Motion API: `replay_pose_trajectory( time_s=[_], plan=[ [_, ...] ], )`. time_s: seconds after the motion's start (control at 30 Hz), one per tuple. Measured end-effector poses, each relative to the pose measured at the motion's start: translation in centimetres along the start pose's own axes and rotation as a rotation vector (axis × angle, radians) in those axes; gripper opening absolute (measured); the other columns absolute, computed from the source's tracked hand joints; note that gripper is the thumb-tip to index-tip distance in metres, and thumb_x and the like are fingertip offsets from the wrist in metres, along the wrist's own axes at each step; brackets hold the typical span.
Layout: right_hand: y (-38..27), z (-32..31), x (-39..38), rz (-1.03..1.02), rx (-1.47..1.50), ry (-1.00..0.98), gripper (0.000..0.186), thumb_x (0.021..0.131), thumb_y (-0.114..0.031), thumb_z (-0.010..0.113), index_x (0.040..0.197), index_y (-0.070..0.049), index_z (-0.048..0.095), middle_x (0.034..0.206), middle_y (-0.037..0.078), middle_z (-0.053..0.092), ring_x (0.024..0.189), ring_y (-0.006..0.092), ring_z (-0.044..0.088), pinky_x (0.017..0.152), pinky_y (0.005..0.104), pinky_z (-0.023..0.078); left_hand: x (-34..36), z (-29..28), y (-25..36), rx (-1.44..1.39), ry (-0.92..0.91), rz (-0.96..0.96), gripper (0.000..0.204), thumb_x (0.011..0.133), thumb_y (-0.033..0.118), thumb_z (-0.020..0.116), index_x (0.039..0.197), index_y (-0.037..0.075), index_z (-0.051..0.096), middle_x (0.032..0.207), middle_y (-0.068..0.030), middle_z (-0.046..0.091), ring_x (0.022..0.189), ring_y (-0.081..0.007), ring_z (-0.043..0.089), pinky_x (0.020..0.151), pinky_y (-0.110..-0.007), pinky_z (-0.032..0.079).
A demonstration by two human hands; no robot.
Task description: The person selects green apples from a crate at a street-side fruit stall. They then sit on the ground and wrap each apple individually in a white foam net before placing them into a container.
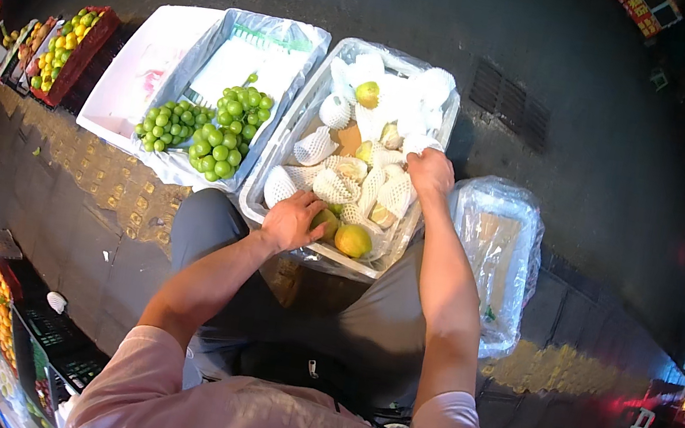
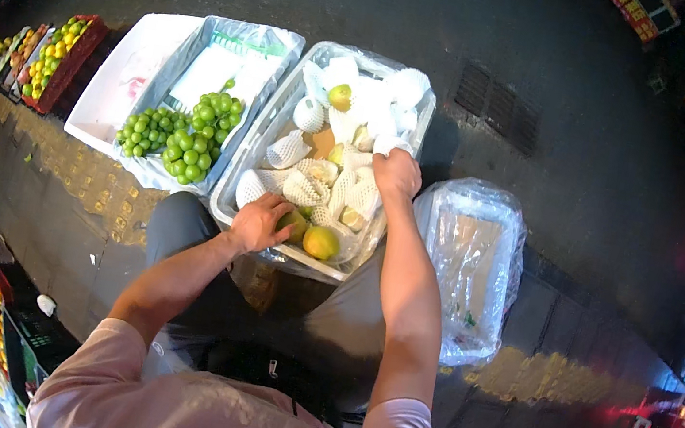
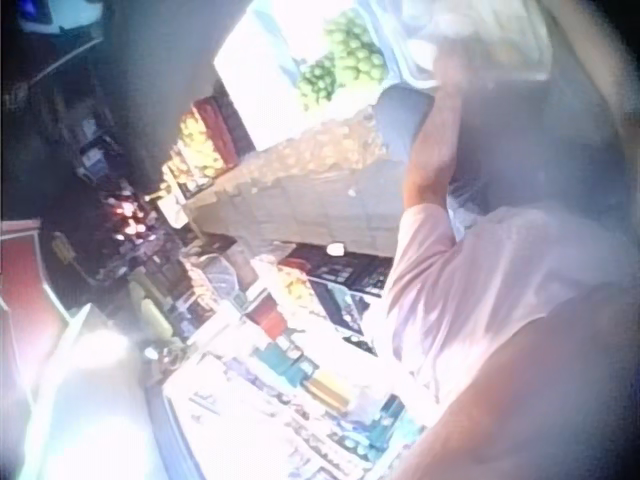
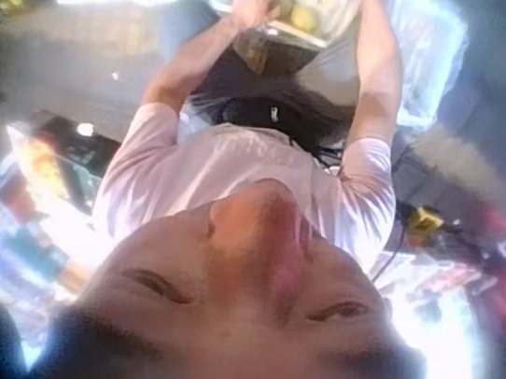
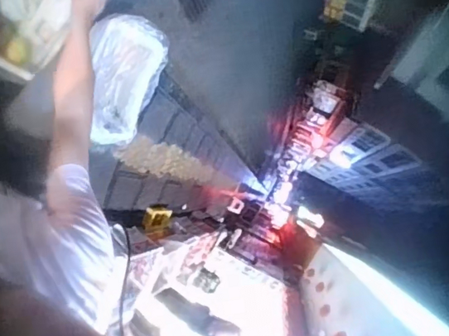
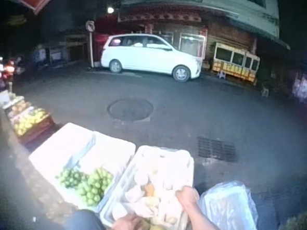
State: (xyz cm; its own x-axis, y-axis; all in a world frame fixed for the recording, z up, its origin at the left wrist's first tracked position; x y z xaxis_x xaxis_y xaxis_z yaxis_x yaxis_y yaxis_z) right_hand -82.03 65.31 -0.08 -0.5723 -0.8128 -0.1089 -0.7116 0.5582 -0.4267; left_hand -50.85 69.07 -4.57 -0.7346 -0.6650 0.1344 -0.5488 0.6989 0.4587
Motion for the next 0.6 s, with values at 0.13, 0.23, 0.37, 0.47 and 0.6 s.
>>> replay_pose_trajectory(
  time_s=[0.13, 0.23, 0.37, 0.47, 0.6],
  plan=[
    [-1.2, -2.2, -3.7, -0.324, 0.207, 0.248, 0.029, 0.080, -0.029, 0.068, 0.089, -0.002, 0.071, 0.091, 0.018, 0.069, 0.082, 0.0369, 0.067, 0.075, 0.0478, 0.051, 0.4, -0.3, -0.1, -0.215, 0.177, -0.087, 0.036, 0.089, 0.024, 0.070, 0.117, 0.004, 0.067, 0.109, -0.0143, 0.067, 0.103, -0.0331, 0.064, 0.090, -0.043, 0.054],
    [-4.5, -2.2, -7.4, -0.233, 0.356, 0.088, 0.022, 0.079, -0.018, 0.069, 0.091, -0.001, 0.069, 0.092, 0.016, 0.067, 0.084, 0.0338, 0.067, 0.074, 0.0427, 0.053, 1.7, -0.7, -0.7, -0.597, 0.258, -0.267, 0.049, 0.091, 0.025, 0.072, 0.132, 0.002, 0.059, 0.109, -0.0152, 0.068, 0.100, -0.0289, 0.065, 0.086, -0.039, 0.055],
    [-8.2, 0.3, -11.0, -0.731, 0.264, 0.103, 0.015, 0.077, -0.008, 0.069, 0.091, -0.002, 0.069, 0.095, 0.012, 0.068, 0.087, 0.0301, 0.067, 0.074, 0.0392, 0.055, 3.4, -1.0, -1.9, -1.157, 0.372, -0.448, 0.071, 0.093, 0.032, 0.075, 0.149, 0.000, 0.045, 0.118, -0.0140, 0.066, 0.097, -0.0192, 0.064, 0.083, -0.033, 0.054],
    [-10.9, 1.7, -12.4, -1.003, 0.117, 0.072, 0.013, 0.076, -0.006, 0.069, 0.089, -0.004, 0.068, 0.096, 0.009, 0.067, 0.091, 0.0295, 0.066, 0.075, 0.0403, 0.056, 3.6, -0.6, -4.2, -1.555, 0.253, -0.451, 0.074, 0.089, 0.022, 0.080, 0.150, -0.001, 0.043, 0.117, -0.0129, 0.064, 0.096, -0.0159, 0.063, 0.081, -0.030, 0.055],
    [-13.3, 3.0, -12.6, -0.998, 0.071, -0.004, 0.015, 0.074, -0.005, 0.071, 0.088, -0.003, 0.067, 0.095, 0.010, 0.064, 0.091, 0.0310, 0.064, 0.075, 0.0417, 0.055, 3.5, -0.3, -7.1, -1.630, 0.203, -0.443, 0.066, 0.091, 0.013, 0.078, 0.146, -0.002, 0.046, 0.106, -0.0080, 0.065, 0.093, -0.0134, 0.064, 0.079, -0.028, 0.056]
  ],
)
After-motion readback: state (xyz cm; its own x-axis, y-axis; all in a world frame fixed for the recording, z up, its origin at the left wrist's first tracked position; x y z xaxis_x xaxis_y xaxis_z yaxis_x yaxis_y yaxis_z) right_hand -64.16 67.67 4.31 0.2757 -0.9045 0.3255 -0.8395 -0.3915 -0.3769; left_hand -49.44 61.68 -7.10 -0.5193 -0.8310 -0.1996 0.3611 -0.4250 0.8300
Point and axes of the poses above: each hand's wrist, its own x-axis towards the middle knuckle, its own z-axis out of the palm, y = z × x, the point moved 2 cm from there along x, towards the middle knuckle
